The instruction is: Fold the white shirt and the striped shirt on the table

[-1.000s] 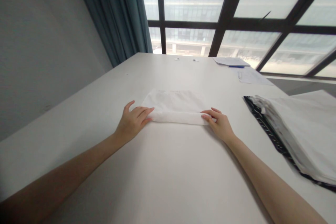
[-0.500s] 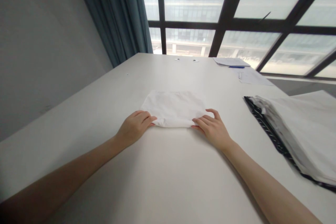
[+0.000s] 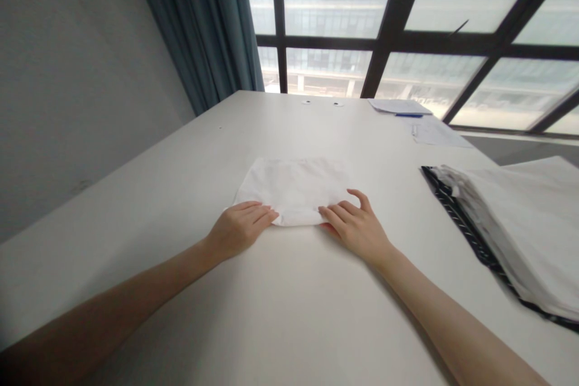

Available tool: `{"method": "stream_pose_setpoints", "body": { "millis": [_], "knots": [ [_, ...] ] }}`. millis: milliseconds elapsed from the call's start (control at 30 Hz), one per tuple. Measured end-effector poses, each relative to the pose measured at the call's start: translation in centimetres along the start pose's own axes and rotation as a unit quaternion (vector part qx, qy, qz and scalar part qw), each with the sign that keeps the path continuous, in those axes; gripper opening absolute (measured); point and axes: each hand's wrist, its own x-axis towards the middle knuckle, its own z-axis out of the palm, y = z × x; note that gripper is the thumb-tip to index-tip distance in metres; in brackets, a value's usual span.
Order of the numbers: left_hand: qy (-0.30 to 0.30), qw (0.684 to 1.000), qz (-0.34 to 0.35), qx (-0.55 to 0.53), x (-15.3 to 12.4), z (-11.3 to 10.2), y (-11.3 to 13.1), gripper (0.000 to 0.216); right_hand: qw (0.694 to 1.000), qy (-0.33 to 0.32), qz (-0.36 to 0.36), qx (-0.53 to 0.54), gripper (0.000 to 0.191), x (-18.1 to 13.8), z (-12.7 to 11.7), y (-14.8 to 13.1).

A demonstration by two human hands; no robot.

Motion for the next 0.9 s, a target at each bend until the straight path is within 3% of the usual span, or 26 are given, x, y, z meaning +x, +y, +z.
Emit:
{"method": "stream_pose_setpoints", "body": {
  "millis": [133, 200, 333, 500, 900],
  "knots": [
    [-0.025, 1.000, -0.006, -0.005, 0.3, -0.1, 0.7, 0.014, 0.999, 0.018, -0.043, 0.004, 0.014, 0.6, -0.1, -0.9],
    [-0.030, 0.999, -0.006, -0.017, 0.6, 0.0, 1.2, 0.021, 0.997, 0.032, -0.062, 0.009, 0.016, 0.7, -0.2, -1.0],
    [-0.002, 0.999, 0.016, -0.034, 1.1, 0.1, 1.9, 0.017, 0.995, 0.047, -0.090, 0.010, 0.016, 0.7, -0.4, -1.0],
    [0.027, 0.998, 0.032, -0.037, 0.8, -0.1, 1.6, 0.018, 0.996, 0.037, -0.081, 0.009, 0.014, 0.7, -0.3, -1.2],
    [0.022, 0.997, 0.011, -0.068, 0.8, 0.1, 2.0, 0.017, 0.995, 0.030, -0.090, 0.033, 0.018, 1.0, -0.3, -1.7]
  ]
}}
